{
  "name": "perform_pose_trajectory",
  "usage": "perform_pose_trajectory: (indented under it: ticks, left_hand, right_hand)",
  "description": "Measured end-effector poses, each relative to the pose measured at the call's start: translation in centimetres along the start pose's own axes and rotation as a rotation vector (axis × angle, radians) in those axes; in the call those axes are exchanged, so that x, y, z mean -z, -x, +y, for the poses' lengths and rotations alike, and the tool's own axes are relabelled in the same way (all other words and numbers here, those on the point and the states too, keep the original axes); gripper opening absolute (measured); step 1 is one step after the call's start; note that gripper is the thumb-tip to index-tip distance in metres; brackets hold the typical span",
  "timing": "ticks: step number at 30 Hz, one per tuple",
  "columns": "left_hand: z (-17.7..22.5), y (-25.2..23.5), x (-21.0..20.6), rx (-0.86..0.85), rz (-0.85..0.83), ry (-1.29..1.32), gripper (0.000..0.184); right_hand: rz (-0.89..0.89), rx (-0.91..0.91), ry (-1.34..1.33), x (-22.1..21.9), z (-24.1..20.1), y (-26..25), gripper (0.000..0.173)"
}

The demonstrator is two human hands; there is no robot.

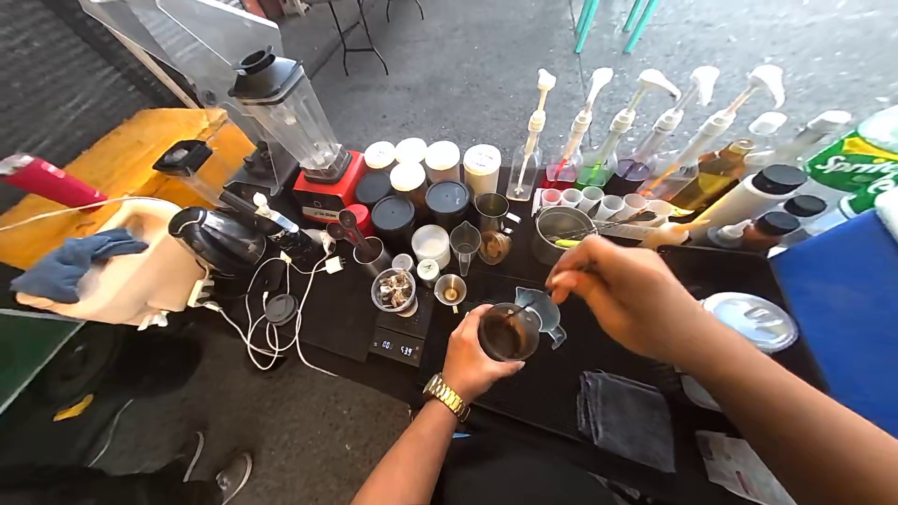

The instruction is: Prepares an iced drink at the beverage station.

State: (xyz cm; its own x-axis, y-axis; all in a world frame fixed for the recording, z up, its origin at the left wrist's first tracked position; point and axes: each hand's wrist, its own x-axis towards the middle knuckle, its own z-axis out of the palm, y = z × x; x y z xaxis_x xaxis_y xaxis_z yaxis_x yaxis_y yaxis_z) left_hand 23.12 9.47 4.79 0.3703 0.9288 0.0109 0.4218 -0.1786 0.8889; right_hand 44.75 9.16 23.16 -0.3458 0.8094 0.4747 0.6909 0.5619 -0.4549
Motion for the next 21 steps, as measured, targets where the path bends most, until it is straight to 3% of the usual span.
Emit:
perform_pose_trajectory:
  ticks: [2, 5, 11, 21]
  left_hand:
    - [-0.07, -0.06, 0.20, 0.009, -0.001, -0.008, 0.102]
    - [-0.10, 0.07, 0.10, 0.013, -0.011, 0.002, 0.103]
    - [0.06, 0.15, -0.06, -0.004, -0.015, 0.017, 0.101]
    - [0.12, 0.18, 0.05, 0.001, 0.006, 0.010, 0.102]
  right_hand:
    - [-0.055, -0.018, -0.009, -0.18, -0.30, 0.03, 0.016]
    - [0.032, -0.046, 0.043, 0.07, 0.01, -0.03, 0.017]
    - [0.042, -0.032, 0.056, -0.27, -0.04, -0.13, 0.016]
    - [-0.030, -0.022, 0.001, -0.09, -0.48, -0.04, 0.015]
